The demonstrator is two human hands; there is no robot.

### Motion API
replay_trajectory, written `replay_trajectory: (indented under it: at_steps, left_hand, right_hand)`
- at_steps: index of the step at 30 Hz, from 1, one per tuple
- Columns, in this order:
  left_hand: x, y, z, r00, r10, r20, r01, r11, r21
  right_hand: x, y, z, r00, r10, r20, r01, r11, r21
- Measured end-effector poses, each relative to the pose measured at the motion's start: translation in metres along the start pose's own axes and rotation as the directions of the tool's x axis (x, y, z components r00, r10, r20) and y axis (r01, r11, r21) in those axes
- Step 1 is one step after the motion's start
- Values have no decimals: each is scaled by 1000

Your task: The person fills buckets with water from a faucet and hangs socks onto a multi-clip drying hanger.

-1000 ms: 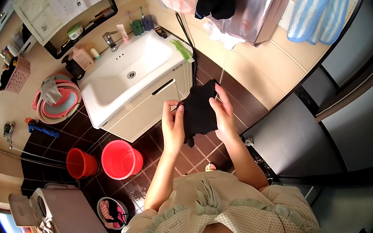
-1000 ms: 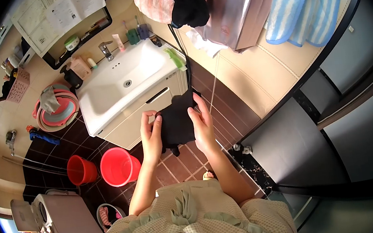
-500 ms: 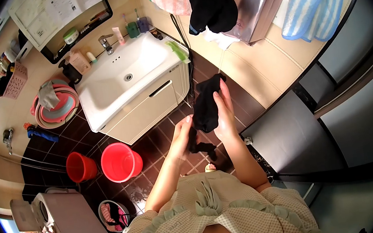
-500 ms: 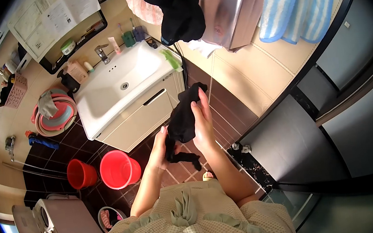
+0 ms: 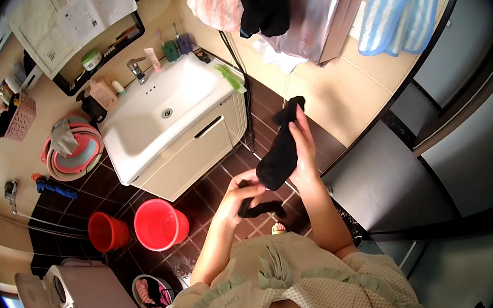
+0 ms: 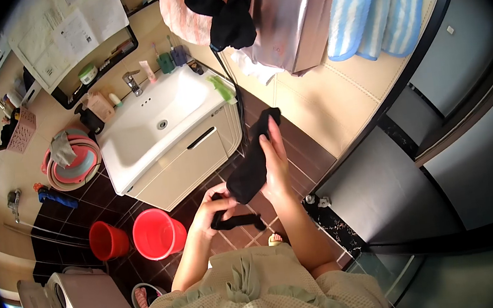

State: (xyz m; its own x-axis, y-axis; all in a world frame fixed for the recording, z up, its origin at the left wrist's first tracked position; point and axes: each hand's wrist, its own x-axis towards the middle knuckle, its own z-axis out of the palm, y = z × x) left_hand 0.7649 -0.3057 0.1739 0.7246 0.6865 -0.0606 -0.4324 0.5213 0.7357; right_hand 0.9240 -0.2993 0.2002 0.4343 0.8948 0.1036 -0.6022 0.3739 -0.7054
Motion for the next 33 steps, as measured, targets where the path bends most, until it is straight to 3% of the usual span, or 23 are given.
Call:
replay_trajectory:
  at_steps: [1, 2, 3, 4, 5, 7, 9, 10, 11, 13, 16, 19, 21, 22, 23, 25, 27, 28, 29, 31, 32, 33]
  left_hand:
    - [2, 3, -3, 997, -61, 44, 58, 997, 60]
    - [4, 1, -1, 998, -54, -24, 56, 996, 66]
    - [9, 3, -9, 993, -99, 60, 91, 988, 125]
    - [16, 3, -10, 989, -126, 81, 131, 990, -58]
    - [23, 4, -9, 983, -150, 108, 172, 956, -239]
    - [33, 18, 6, 968, -77, 240, 174, 892, -417]
    - [46, 27, 3, 917, 47, 396, 149, 882, -448]
    - [44, 39, 16, 989, 18, 149, 42, 921, -388]
    - [48, 51, 17, 962, 55, 269, 27, 956, -291]
    - [52, 73, 47, 984, 155, 90, -165, 979, 121]
    - [57, 94, 57, 982, 165, 94, -185, 943, 277]
    - [60, 109, 70, 958, 272, 92, -280, 817, 503]
    - [60, 120, 83, 924, 332, 188, -378, 729, 570]
    - [60, 125, 87, 919, 309, 246, -394, 688, 609]
    - [61, 130, 92, 911, 282, 301, -412, 643, 645]
    - [64, 136, 105, 906, 278, 319, -421, 514, 747]
    - [68, 142, 117, 905, 286, 315, -413, 411, 813]
    - [72, 146, 120, 885, 313, 345, -460, 473, 752]
    - [77, 150, 120, 848, 365, 385, -520, 426, 741]
    - [77, 165, 128, 909, 317, 270, -394, 449, 802]
    - [78, 172, 132, 948, 283, 142, -258, 427, 867]
    - [88, 171, 126, 936, 301, 180, -313, 488, 815]
  right_hand:
    - [3, -5, -3, 992, 42, 117, -38, 999, -32]
    - [2, -16, -2, 969, 117, 217, -104, 992, -72]
    - [-1, -31, 5, 930, 194, 312, -165, 979, -119]
    - [-2, -41, 7, 886, 249, 392, -193, 965, -176]
    - [-4, -48, 8, 852, 217, 477, -186, 976, -111]
    - [-11, -60, 8, 795, 304, 525, -275, 952, -136]
    - [-14, -67, 10, 766, 289, 574, -223, 957, -183]
    - [-15, -68, 6, 768, 276, 578, -190, 960, -207]
    - [-15, -69, 2, 769, 264, 583, -156, 961, -229]
    - [-13, -72, -11, 774, 261, 577, -84, 945, -315]
    - [-6, -73, -21, 825, 237, 513, -21, 920, -392]
    - [4, -90, -19, 752, 310, 581, -37, 901, -433]
    - [14, -104, -17, 824, 324, 466, 193, 612, -767]
    - [20, -106, -9, 791, 128, 598, 463, 514, -723]
    - [26, -105, 1, 690, -47, 722, 688, 352, -635]
    - [35, -101, 15, 685, -212, 697, 704, 442, -556]
    - [36, -111, 30, 772, -171, 613, 569, 617, -544]
    - [38, -120, 39, 794, -200, 575, 560, 608, -562]
    - [43, -123, 42, 766, -269, 584, 619, 553, -557]
    - [51, -130, 49, 781, -345, 521, 611, 596, -521]
    - [54, -135, 52, 793, -330, 512, 587, 641, -495]
    - [55, -137, 60, 782, -364, 506, 591, 691, -416]
